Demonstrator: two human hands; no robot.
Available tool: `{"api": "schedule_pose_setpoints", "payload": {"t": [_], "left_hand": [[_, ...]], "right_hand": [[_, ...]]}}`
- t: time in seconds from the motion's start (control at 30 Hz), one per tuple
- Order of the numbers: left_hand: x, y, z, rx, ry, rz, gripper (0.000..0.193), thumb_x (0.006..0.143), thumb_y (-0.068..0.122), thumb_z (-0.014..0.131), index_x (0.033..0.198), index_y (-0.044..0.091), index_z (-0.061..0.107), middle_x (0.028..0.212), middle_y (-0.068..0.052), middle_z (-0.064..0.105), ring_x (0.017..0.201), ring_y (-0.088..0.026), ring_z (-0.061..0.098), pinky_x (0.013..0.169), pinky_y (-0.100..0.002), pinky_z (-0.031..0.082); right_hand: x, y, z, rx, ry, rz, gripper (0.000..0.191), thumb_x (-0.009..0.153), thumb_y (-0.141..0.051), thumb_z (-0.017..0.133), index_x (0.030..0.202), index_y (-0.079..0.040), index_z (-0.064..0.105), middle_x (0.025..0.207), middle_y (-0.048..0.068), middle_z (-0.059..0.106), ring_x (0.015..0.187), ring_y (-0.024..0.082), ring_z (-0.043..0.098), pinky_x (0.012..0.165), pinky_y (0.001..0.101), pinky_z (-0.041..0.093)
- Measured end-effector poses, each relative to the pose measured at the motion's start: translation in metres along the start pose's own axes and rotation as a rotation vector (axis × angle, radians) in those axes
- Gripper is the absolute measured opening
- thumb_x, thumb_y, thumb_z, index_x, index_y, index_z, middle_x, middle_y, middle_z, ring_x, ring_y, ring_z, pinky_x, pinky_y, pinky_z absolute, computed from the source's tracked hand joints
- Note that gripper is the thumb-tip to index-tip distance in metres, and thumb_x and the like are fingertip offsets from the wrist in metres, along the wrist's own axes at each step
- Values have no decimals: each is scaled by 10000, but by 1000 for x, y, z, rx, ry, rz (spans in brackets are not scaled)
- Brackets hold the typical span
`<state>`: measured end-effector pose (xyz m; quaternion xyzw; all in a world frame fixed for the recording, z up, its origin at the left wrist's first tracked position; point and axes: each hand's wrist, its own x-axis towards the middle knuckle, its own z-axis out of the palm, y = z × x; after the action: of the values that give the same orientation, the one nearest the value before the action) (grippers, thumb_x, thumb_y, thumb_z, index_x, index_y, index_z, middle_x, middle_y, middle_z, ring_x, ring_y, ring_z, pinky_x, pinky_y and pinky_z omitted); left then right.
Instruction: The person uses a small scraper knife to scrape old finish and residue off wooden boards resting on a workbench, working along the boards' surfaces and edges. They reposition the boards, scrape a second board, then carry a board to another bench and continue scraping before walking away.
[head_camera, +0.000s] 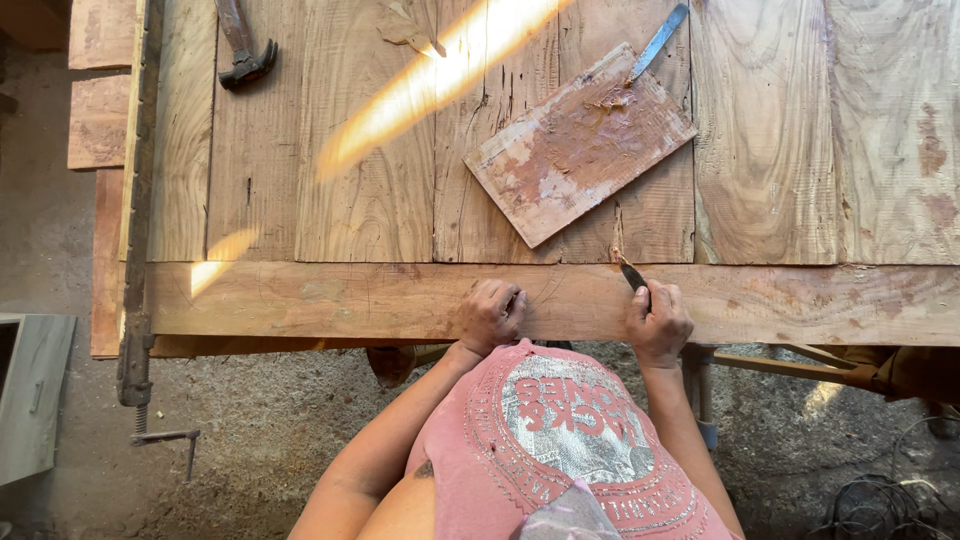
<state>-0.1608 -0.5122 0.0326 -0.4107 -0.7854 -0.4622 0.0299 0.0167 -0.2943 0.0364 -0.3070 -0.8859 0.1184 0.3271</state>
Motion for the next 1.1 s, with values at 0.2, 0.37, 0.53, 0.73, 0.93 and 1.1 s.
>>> {"api": "schedule_pose_setpoints", "payload": {"t": [0.2,0.37,0.53,0.73,0.93,1.1], "left_hand": [[1,1,0,21,1,-3,118,902,163,724,855,85,648,813,-71,648,781,-284,639,666,-407,515],[0,1,2,37,17,-1,93,890,163,729,861,98,669,829,-75,663,782,-284,646,654,-402,518],[-4,1,3,26,28,27,86,894,148,727,879,90,665,845,-98,658,809,-308,646,686,-416,520],[-6,5,2,-15,-24,15,79,906,129,726,890,78,667,840,-114,650,798,-324,636,695,-431,514],[-5,7,3,-2,-22,23,88,896,125,728,878,76,657,844,-116,651,801,-329,633,696,-434,511],[-8,7,5,-1,-22,11,84,900,119,725,882,72,658,843,-112,652,798,-325,634,696,-430,512]], "right_hand": [[1,0,-1,1,-5,-3,135,977,-130,649,1068,-44,699,942,150,660,817,375,667,702,473,537],[-1,2,-1,7,-6,-15,129,979,-128,650,1070,-44,688,944,154,658,830,385,661,703,478,531],[-3,11,-1,64,-68,29,96,992,-117,652,1037,-37,679,933,172,651,826,410,647,688,495,512],[2,28,-20,172,-156,218,65,997,-59,675,986,2,654,923,191,636,838,396,636,736,483,503],[14,29,-39,122,-185,176,128,965,-25,664,1087,1,690,996,197,635,868,391,646,755,463,524],[9,10,-42,54,-326,202,175,979,-43,672,1143,-35,732,973,179,622,832,355,642,711,449,526]]}}
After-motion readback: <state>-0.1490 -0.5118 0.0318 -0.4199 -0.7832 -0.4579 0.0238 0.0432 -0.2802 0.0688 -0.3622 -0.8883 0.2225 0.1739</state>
